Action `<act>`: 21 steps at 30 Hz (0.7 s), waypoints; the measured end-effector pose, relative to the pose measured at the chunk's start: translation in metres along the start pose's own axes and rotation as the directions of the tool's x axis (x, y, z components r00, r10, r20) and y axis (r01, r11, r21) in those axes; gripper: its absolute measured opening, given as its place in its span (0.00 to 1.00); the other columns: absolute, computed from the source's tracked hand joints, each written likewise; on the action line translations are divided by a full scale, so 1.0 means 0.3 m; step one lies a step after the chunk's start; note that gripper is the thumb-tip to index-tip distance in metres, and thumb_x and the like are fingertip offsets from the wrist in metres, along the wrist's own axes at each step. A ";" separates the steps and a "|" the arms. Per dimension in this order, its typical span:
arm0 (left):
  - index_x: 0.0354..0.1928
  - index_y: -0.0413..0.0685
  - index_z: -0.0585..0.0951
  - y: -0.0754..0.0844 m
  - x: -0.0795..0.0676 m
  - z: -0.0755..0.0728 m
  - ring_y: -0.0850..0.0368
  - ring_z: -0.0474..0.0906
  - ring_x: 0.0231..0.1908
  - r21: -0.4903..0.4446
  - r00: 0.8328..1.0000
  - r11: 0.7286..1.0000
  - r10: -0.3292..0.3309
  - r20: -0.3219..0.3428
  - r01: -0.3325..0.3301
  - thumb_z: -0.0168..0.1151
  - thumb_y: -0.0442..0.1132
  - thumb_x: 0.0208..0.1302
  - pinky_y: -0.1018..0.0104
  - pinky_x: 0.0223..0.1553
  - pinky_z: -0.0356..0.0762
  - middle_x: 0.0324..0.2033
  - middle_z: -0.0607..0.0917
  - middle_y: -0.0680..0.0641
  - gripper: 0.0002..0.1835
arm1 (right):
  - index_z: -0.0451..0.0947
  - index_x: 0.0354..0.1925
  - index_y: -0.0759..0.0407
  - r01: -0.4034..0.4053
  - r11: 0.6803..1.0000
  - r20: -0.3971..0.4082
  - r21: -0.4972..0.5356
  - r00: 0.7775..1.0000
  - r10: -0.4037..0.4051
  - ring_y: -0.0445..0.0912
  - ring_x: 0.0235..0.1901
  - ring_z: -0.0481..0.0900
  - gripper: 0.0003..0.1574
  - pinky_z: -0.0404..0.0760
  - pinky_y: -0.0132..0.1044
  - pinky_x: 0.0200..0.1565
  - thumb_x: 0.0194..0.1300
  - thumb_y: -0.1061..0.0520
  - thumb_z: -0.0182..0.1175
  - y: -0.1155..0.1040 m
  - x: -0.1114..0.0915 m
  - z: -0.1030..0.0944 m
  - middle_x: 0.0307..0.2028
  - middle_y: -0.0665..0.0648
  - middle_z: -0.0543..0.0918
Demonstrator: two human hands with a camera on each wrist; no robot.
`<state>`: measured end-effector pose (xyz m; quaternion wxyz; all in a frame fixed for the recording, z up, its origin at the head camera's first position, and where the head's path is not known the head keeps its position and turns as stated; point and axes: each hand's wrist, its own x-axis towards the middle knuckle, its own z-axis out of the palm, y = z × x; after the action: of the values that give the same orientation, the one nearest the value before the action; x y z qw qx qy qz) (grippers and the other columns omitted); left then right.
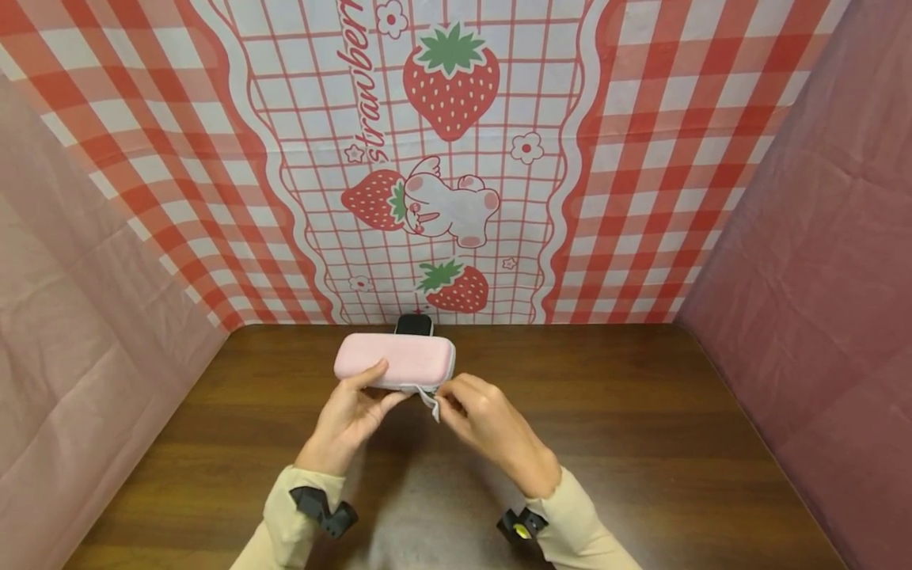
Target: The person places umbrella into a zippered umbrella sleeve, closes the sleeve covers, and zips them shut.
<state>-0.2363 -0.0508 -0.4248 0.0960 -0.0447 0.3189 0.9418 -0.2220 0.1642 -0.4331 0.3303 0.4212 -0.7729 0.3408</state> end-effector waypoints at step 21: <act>0.62 0.41 0.64 -0.008 0.000 0.000 0.39 0.59 0.71 0.011 0.991 0.996 -0.084 -0.107 0.086 0.55 0.33 0.77 0.41 0.77 0.52 0.60 0.67 0.40 0.18 | 0.83 0.33 0.62 -0.021 0.998 -0.039 -0.051 0.999 0.019 0.39 0.26 0.78 0.08 0.77 0.24 0.29 0.56 0.71 0.68 0.005 -0.007 0.006 0.28 0.51 0.83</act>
<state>-0.2358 -0.0488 -0.4262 0.1192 -0.1075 0.3288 0.9307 -0.2228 0.1642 -0.4360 0.3526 0.3980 -0.7791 0.3321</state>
